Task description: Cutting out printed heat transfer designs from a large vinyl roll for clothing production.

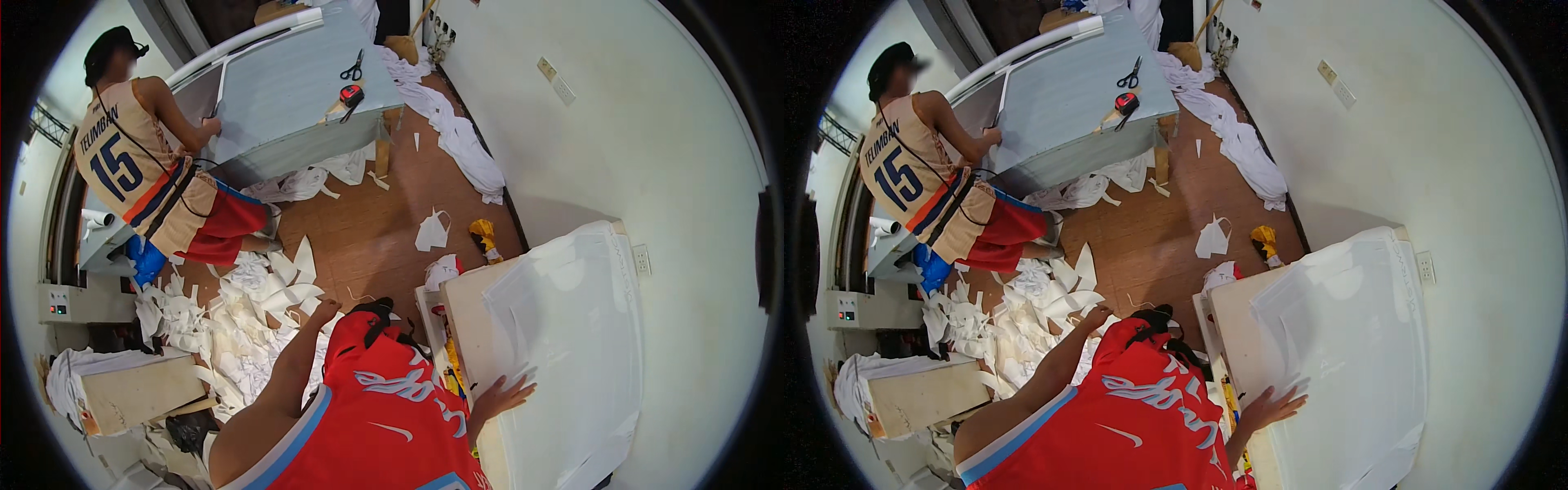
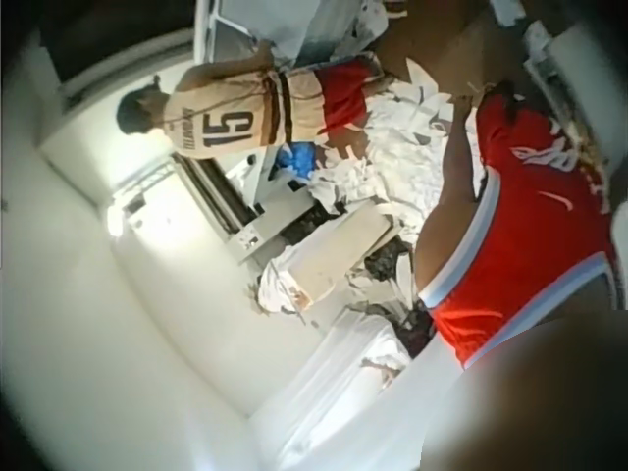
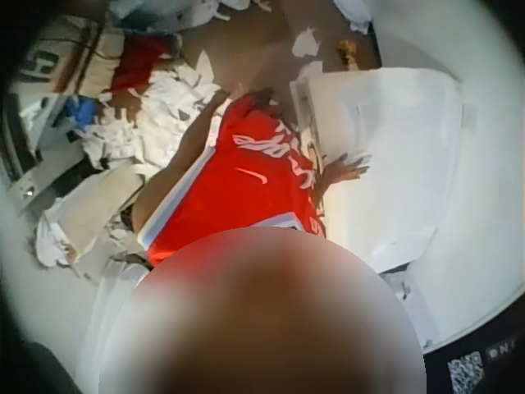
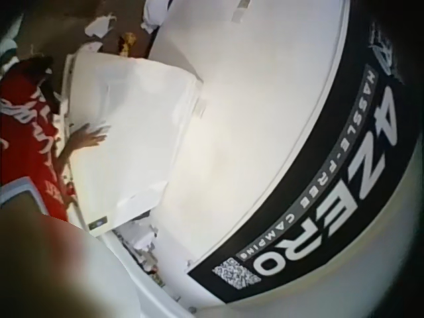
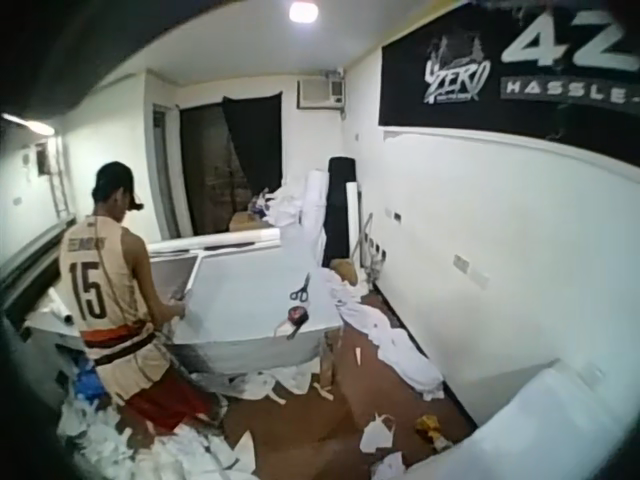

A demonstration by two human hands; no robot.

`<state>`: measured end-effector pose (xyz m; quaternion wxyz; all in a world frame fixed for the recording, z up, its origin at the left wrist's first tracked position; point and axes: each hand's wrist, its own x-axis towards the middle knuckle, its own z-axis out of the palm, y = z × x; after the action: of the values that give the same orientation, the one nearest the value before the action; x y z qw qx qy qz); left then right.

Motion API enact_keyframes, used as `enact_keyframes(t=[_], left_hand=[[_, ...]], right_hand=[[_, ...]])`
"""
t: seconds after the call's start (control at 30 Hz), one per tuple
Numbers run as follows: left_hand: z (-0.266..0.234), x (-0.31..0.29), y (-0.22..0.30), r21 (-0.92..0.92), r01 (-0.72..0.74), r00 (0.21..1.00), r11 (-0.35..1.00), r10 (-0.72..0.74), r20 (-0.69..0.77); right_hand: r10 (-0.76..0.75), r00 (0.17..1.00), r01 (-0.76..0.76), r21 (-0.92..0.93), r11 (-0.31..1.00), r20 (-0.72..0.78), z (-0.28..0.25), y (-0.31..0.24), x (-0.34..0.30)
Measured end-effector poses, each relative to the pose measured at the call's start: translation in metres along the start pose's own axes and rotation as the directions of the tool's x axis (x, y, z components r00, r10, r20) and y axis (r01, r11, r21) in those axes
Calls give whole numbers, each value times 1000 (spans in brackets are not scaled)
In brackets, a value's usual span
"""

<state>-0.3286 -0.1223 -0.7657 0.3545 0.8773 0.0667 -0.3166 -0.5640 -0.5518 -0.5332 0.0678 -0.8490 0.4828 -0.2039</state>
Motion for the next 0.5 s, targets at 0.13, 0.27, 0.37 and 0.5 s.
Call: enact_keyframes(t=[0.13,0.27,0.37,0.5], left_hand=[[-4,-9,-8,-9,74,996,997,-73,53],[-17,-29,-1,-20,34,998,999,-35,-59],[-28,-66,8,-18,-224,952,975,214,-217],[-21,-155,-6,-452,-39,915,891,-150,-375]], right_hand=[[-92,995,98,128,987,-50,-10,-50,-3],[-220,972,233,332,914,-78,-7,-101,9],[-443,892,423,497,758,-83,17,-133,20],[-699,701,634,573,519,-142,54,-167,29]])
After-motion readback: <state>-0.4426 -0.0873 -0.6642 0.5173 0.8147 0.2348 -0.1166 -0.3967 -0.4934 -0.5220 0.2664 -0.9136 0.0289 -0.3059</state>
